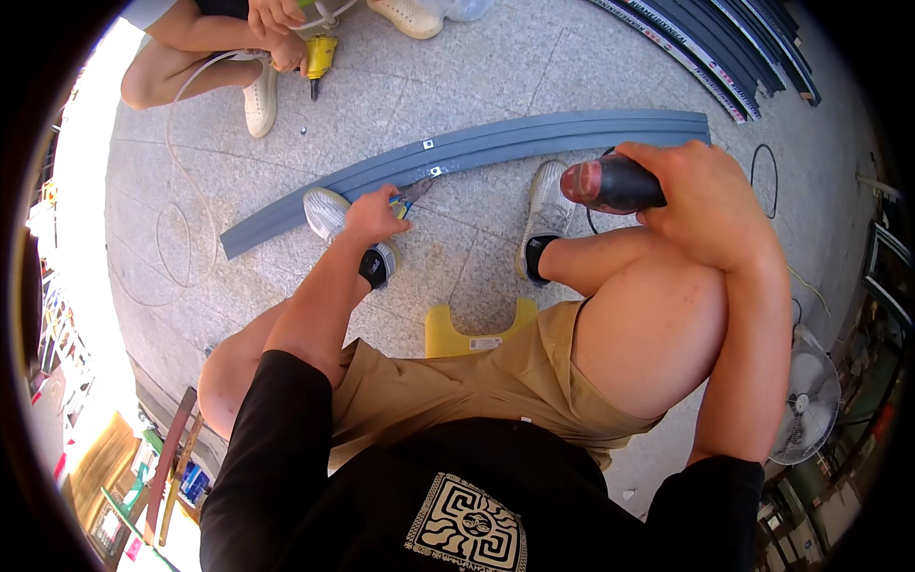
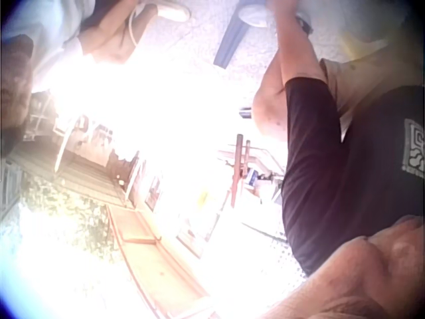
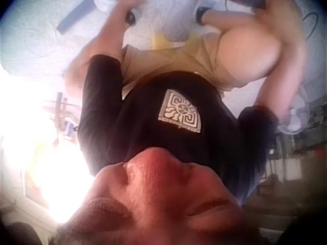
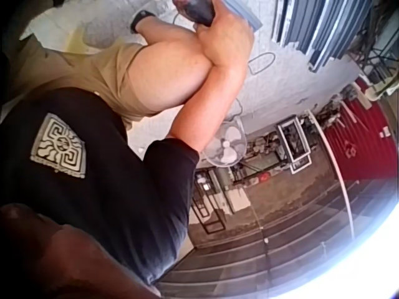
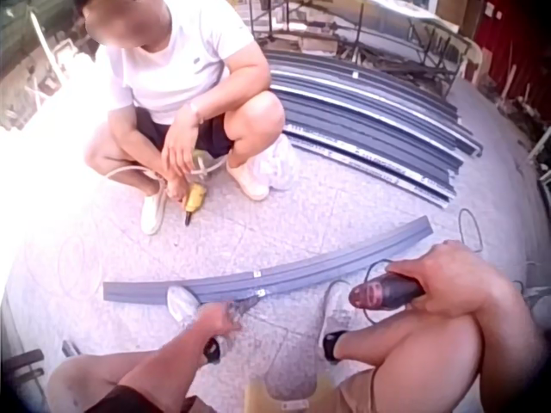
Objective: The person uses a power drill to create holes in a long metal track while holding a small bracket and pliers, then adjusts a large floor fan.
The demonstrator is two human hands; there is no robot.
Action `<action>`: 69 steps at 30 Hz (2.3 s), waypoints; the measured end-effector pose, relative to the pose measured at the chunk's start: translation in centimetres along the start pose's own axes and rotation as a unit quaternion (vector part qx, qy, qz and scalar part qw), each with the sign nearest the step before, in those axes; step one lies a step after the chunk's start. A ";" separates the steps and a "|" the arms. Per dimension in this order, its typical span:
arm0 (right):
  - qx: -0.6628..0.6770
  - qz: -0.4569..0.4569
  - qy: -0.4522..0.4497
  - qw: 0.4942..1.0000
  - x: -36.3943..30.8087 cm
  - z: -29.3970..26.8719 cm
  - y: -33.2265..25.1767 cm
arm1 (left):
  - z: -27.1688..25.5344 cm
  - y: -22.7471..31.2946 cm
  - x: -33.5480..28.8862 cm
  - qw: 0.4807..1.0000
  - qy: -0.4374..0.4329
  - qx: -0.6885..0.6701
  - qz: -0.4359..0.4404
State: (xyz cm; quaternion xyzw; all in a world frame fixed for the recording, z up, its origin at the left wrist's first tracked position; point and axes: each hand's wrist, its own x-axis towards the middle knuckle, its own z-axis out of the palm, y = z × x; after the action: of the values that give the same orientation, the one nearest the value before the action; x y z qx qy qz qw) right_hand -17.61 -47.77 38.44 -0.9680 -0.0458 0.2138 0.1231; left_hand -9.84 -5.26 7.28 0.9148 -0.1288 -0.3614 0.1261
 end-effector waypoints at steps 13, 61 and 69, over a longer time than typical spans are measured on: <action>0.022 0.001 -0.002 1.000 0.3 -0.5 -0.8 | 2.5 1.2 -0.7 0.997 0.059 0.038 -0.039; 0.024 0.017 -0.024 0.999 0.4 -0.4 -1.0 | -1.9 -0.6 3.9 0.962 0.047 0.241 0.123; 0.021 0.021 -0.030 0.999 0.2 -0.2 -0.4 | -1.9 0.0 2.9 0.965 0.050 0.235 0.104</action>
State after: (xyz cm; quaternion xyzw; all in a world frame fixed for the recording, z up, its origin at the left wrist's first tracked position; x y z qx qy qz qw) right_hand -17.39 -47.43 38.66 -0.9591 -0.0247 0.2460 0.1375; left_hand -6.52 -5.91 6.78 0.9172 -0.2984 -0.2594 -0.0496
